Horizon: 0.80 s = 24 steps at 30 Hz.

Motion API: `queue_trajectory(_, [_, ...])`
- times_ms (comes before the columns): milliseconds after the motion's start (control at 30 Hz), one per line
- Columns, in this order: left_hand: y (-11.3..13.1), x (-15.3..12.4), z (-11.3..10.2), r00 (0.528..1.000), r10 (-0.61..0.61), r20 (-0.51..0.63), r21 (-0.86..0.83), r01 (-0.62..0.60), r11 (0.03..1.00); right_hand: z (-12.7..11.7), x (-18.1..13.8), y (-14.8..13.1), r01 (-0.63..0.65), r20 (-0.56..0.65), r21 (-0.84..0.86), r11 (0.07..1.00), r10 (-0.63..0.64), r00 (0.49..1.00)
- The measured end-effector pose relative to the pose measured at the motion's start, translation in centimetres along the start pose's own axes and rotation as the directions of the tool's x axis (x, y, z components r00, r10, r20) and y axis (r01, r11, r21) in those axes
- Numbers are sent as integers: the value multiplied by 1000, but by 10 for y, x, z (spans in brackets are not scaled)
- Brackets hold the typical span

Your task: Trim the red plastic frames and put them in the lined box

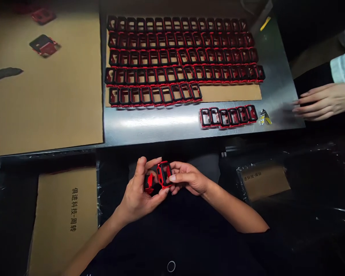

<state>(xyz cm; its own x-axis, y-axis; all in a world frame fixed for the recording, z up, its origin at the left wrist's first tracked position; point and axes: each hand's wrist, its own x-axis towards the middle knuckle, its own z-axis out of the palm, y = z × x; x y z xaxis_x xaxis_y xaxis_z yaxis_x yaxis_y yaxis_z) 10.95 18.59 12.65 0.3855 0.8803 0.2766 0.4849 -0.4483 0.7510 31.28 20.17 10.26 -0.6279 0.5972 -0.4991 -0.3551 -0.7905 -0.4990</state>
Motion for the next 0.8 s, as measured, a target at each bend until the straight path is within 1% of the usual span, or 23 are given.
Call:
queue_trajectory(67, [-1,0,0,999,-17,33,47,16,999,5,2,2,60,-81,-114,992,-70,994])
queue_trajectory(133, [-4,0,1,993,-72,98,100,62,993,14,4,4,115,-165,-302,946,-171,971])
queue_trajectory(200, [-10,0,1,980,-131,150,109,115,987,23,4,0,125,-187,-512,850,-253,949])
queue_trajectory(267, [-18,-2,1,973,-154,175,39,149,988,25,-2,-13,128,-164,-665,736,-311,936])
queue_trajectory(300, [-23,-4,1,968,-159,192,-17,166,986,22,-9,-24,144,-165,-720,679,-368,915])
queue_trajectory(333, [-28,-8,1,964,-164,207,-79,184,980,15,-20,-39,161,-190,-771,616,-464,865])
queue_trajectory(367, [-33,-12,1,957,-179,227,-138,213,967,5,-33,-56,167,-239,-822,545,-596,766])
queue_trajectory(400, [-37,-16,2,952,-201,231,-194,247,949,-9,-49,-74,141,-290,-878,457,-744,602])
queue_trajectory(433, [-40,-21,2,944,-231,236,-238,287,928,-26,-65,-93,45,-335,-923,381,-858,389])
queue_trajectory(467, [-42,-26,4,935,-263,238,-274,325,905,-45,-80,-112,-106,-350,-936,335,-914,202])
queue_trajectory(500, [-43,-30,5,927,-289,237,-303,354,885,-66,-93,-128,-273,-374,-898,344,-925,68])
queue_trajectory(533, [-43,-32,7,921,-307,241,-322,374,870,-86,-103,-142,-409,-422,-827,385,-907,-2])
queue_trajectory(567, [-43,-34,10,916,-316,246,-334,386,860,-104,-108,-152,-448,-444,-795,410,-895,-31])
queue_trajectory(633, [-41,-32,14,911,-320,259,-337,396,854,-133,-110,-164,-477,-459,-771,423,-887,-44])
queue_trajectory(667, [-40,-29,16,909,-320,267,-331,398,856,-143,-107,-167,-478,-458,-769,425,-888,-53])
queue_trajectory(733, [-37,-21,17,910,-307,277,-321,389,863,-154,-102,-171,-481,-442,-767,425,-893,-83])
queue_trajectory(800, [-30,-13,14,921,-274,276,-317,356,879,-154,-102,-172,-475,-422,-773,421,-900,-112])
